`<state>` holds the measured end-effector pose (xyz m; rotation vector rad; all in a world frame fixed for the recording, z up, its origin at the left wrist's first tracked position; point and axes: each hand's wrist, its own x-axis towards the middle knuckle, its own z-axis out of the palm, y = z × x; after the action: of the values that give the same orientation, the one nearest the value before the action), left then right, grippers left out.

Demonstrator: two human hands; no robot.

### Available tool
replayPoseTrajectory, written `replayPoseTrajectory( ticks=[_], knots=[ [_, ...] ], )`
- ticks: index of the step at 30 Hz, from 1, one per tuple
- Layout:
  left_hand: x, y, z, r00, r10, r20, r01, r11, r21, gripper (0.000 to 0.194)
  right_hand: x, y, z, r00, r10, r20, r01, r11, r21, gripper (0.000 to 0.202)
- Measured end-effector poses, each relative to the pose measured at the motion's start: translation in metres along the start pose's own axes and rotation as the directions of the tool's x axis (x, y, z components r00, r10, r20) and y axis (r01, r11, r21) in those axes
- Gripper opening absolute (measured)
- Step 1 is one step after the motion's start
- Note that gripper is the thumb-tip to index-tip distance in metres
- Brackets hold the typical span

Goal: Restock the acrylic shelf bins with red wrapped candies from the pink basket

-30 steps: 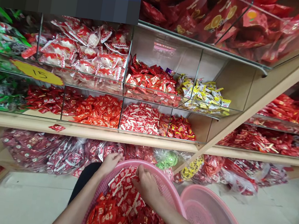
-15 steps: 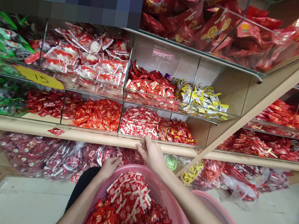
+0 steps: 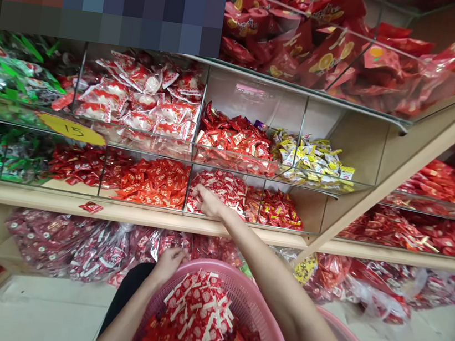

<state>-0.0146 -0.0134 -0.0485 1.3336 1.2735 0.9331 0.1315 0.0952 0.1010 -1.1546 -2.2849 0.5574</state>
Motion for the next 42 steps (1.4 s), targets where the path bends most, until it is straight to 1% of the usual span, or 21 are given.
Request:
replayPoseTrajectory(
  ticks=[6, 9, 12, 17, 23, 29, 33, 35, 39, 42],
  knots=[
    [0.0, -0.002, 0.001, 1.0, -0.004, 0.004, 0.003, 1.0, 0.013, 0.051, 0.001, 0.011, 0.009, 1.0, 0.028, -0.015, -0.027, 0.999, 0.031, 0.038],
    [0.002, -0.005, 0.0, 1.0, 0.01, 0.022, -0.01, 1.0, 0.002, 0.05, 0.004, 0.013, 0.011, 1.0, 0.025, 0.0, -0.025, 1.0, 0.002, 0.039],
    [0.003, -0.006, 0.0, 0.999, 0.023, 0.026, -0.024, 1.0, 0.016, 0.049, 0.005, 0.011, 0.008, 0.999, 0.029, 0.028, -0.027, 0.998, -0.065, 0.039],
    [0.003, -0.004, 0.0, 0.999, -0.002, 0.035, 0.002, 1.0, 0.013, 0.048, 0.001, -0.004, -0.004, 0.996, 0.022, 0.084, -0.002, 0.971, -0.237, 0.034],
    [0.001, -0.001, 0.0, 1.0, 0.0, 0.028, -0.001, 1.0, 0.017, 0.047, 0.003, -0.028, -0.013, 0.985, 0.051, 0.167, 0.029, 0.897, -0.441, 0.028],
    [0.0, -0.002, 0.0, 0.999, -0.011, 0.032, 0.01, 1.0, 0.005, 0.048, 0.002, -0.04, -0.016, 0.978, 0.091, 0.187, 0.026, 0.837, -0.547, 0.031],
    [-0.001, 0.0, 0.0, 1.0, 0.012, 0.024, -0.012, 1.0, -0.004, 0.045, -0.005, -0.042, -0.018, 0.984, 0.093, 0.153, 0.011, 0.823, -0.569, 0.031],
    [-0.002, 0.001, 0.0, 1.0, 0.017, 0.025, -0.017, 1.0, -0.001, 0.045, -0.008, -0.041, -0.02, 0.99, 0.083, 0.113, -0.004, 0.823, -0.568, 0.033],
    [-0.002, 0.001, -0.001, 0.999, 0.012, 0.035, -0.013, 1.0, 0.015, 0.047, -0.022, -0.045, -0.031, 0.999, 0.009, -0.038, -0.028, 0.851, -0.524, 0.031],
    [-0.001, -0.001, -0.001, 0.999, 0.015, 0.034, -0.017, 0.999, 0.037, 0.048, -0.049, -0.053, -0.042, 0.984, -0.062, -0.167, -0.014, 0.908, -0.419, 0.028]
  ],
)
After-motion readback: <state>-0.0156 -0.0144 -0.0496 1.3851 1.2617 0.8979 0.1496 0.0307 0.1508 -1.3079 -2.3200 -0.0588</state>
